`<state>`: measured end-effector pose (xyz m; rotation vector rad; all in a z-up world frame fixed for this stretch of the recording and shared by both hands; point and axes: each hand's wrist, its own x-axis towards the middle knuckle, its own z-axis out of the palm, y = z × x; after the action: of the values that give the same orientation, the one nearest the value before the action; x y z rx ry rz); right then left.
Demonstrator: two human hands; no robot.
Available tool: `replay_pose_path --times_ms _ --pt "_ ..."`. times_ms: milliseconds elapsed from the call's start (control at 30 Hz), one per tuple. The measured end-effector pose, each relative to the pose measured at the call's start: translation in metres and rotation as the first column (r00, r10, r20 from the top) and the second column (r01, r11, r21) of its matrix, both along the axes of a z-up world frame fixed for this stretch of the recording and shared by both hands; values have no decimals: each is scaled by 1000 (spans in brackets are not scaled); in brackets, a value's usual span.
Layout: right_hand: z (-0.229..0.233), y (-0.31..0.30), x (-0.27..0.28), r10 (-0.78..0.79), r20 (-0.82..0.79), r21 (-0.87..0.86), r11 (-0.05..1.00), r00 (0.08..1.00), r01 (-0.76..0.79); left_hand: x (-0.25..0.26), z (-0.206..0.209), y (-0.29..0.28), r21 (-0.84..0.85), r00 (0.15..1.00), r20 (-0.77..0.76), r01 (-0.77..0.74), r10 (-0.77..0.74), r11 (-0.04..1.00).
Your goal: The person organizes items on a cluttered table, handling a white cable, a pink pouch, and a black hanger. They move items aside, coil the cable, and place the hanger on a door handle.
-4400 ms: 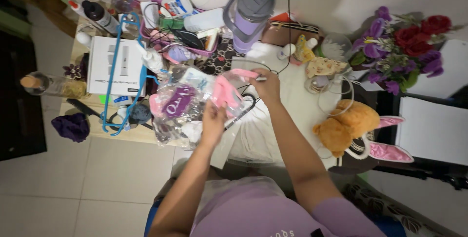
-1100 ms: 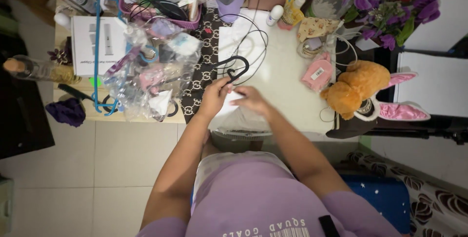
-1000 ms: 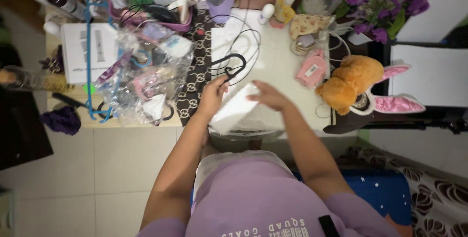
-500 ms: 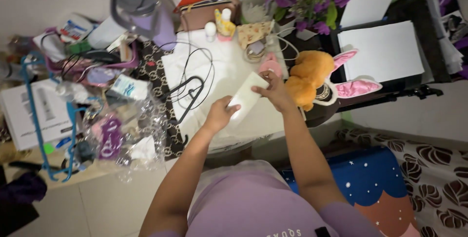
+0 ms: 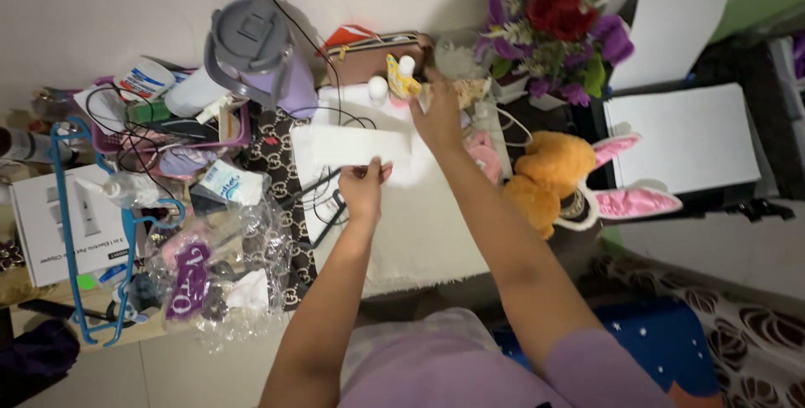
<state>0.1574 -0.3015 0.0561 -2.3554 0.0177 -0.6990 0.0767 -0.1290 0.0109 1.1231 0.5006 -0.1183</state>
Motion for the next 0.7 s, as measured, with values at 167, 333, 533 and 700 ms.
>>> replay_pose_path --times_ms 167,333,533,700 --pt "29 25 35 101 41 -295 952 994 -84 25 3 -5 -71 994 -7 -108 107 992" --pt "16 57 45 187 -280 -335 900 942 -278 31 -16 -5 -29 1000 7 -22 23 999" --pt "32 42 43 80 -406 -92 988 910 -128 49 -45 -35 -97 999 20 -47 49 994" --pt "41 23 31 205 -338 -58 969 918 -238 88 -63 -56 106 995 -77 -61 69 992"
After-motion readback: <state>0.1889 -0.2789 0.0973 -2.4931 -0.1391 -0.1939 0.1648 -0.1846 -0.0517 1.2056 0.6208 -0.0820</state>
